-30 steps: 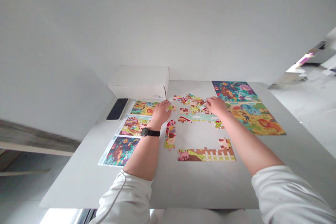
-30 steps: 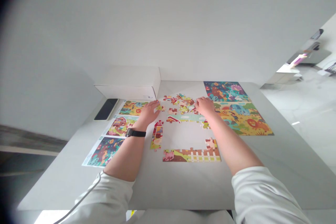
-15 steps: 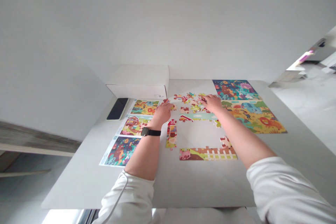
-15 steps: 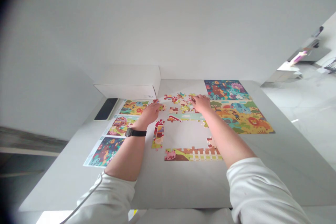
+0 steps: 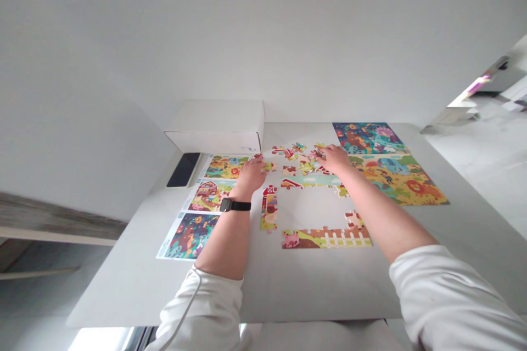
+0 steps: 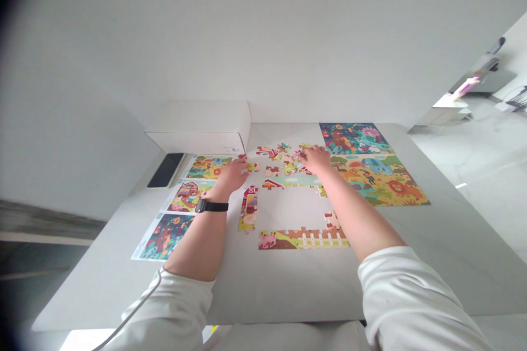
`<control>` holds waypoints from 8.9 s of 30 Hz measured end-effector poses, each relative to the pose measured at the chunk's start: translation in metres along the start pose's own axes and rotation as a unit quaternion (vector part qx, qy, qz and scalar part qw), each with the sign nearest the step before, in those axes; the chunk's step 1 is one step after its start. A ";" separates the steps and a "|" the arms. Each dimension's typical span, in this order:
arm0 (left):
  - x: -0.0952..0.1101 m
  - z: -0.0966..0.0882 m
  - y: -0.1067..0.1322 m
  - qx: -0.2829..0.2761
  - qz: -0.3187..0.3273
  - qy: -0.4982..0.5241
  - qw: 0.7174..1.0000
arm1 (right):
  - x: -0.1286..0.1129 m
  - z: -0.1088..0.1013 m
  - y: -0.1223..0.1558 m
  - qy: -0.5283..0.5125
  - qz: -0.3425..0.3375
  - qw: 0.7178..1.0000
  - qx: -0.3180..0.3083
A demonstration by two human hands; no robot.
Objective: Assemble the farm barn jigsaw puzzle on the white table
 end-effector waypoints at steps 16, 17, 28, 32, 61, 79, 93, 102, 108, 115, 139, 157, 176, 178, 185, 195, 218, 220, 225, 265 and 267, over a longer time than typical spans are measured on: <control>0.057 0.006 0.001 -0.016 0.179 0.149 0.972 | -0.042 0.007 0.016 -0.066 -0.130 0.988 -0.049; 0.057 0.008 0.002 -0.020 0.186 0.140 0.972 | -0.043 0.008 0.015 -0.067 -0.130 0.988 -0.053; 0.029 0.006 -0.001 -0.004 0.091 0.047 0.995 | -0.038 -0.001 0.011 -0.090 -0.108 0.990 -0.021; 0.024 0.001 -0.004 0.013 0.060 0.033 0.998 | -0.033 0.002 0.015 -0.109 -0.124 0.986 -0.008; 0.041 0.006 -0.001 -0.024 0.115 0.083 0.990 | -0.099 0.009 -0.002 -0.100 -0.176 0.979 -0.010; 0.040 0.009 -0.002 -0.016 0.133 0.088 0.987 | -0.036 0.002 -0.006 -0.107 -0.085 0.988 0.070; 0.074 -0.005 0.001 -0.015 0.151 0.118 0.981 | 0.036 -0.011 0.039 -0.108 -0.113 0.988 -0.008; 0.116 -0.016 0.010 -0.040 0.191 0.095 0.976 | 0.018 -0.003 0.038 -0.100 -0.127 0.987 0.006; 0.099 -0.030 0.002 -0.015 0.146 0.075 0.986 | 0.005 -0.001 0.015 -0.061 -0.093 0.993 -0.030; 0.038 -0.087 -0.018 0.087 0.037 0.032 0.995 | 0.004 -0.007 -0.004 -0.083 -0.053 0.993 -0.071; 0.063 -0.088 0.018 0.000 -0.092 0.298 0.950 | -0.113 -0.057 0.055 -0.529 -0.026 0.848 -0.022; 0.019 -0.034 0.020 -0.094 -0.212 0.203 0.951 | -0.109 -0.046 0.064 -0.298 -0.063 0.950 -0.066; 0.026 -0.031 0.020 -0.057 -0.182 0.088 0.978 | -0.142 -0.013 0.080 -0.232 -0.234 0.943 -0.040; 0.027 -0.031 0.020 -0.053 -0.179 0.087 0.979 | -0.145 -0.009 0.081 -0.233 -0.252 0.938 -0.041; 0.025 -0.045 0.021 -0.061 -0.153 0.053 0.985 | -0.144 0.002 0.082 -0.234 -0.269 0.933 -0.041; 0.020 -0.044 0.033 -0.182 -0.089 -0.037 0.979 | -0.142 0.009 0.081 -0.237 -0.266 0.934 -0.037; 0.043 -0.041 0.036 -0.201 -0.050 -0.055 0.977 | -0.144 -0.001 0.083 -0.221 -0.258 0.939 -0.050; 0.045 -0.042 0.036 -0.208 -0.042 -0.051 0.976 | -0.145 -0.003 0.084 -0.220 -0.262 0.938 -0.049; 0.049 -0.043 0.035 -0.211 -0.026 -0.026 0.977 | -0.144 -0.012 0.084 -0.207 -0.230 0.950 -0.033; 0.057 -0.046 0.035 -0.187 0.037 -0.063 0.980 | -0.156 -0.014 0.091 -0.184 -0.225 0.956 -0.047; 0.055 -0.043 0.034 -0.171 0.070 -0.060 0.981 | -0.155 -0.013 0.090 -0.194 -0.224 0.954 -0.054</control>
Point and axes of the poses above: each hand's wrist, its own y-axis away from the middle knuckle, its own z-axis out of the palm, x = y × z, the point moved 5 cm from there along -y, towards the middle knuckle, and after that the axes turned 15 degrees about x, right-handed, at the moved point
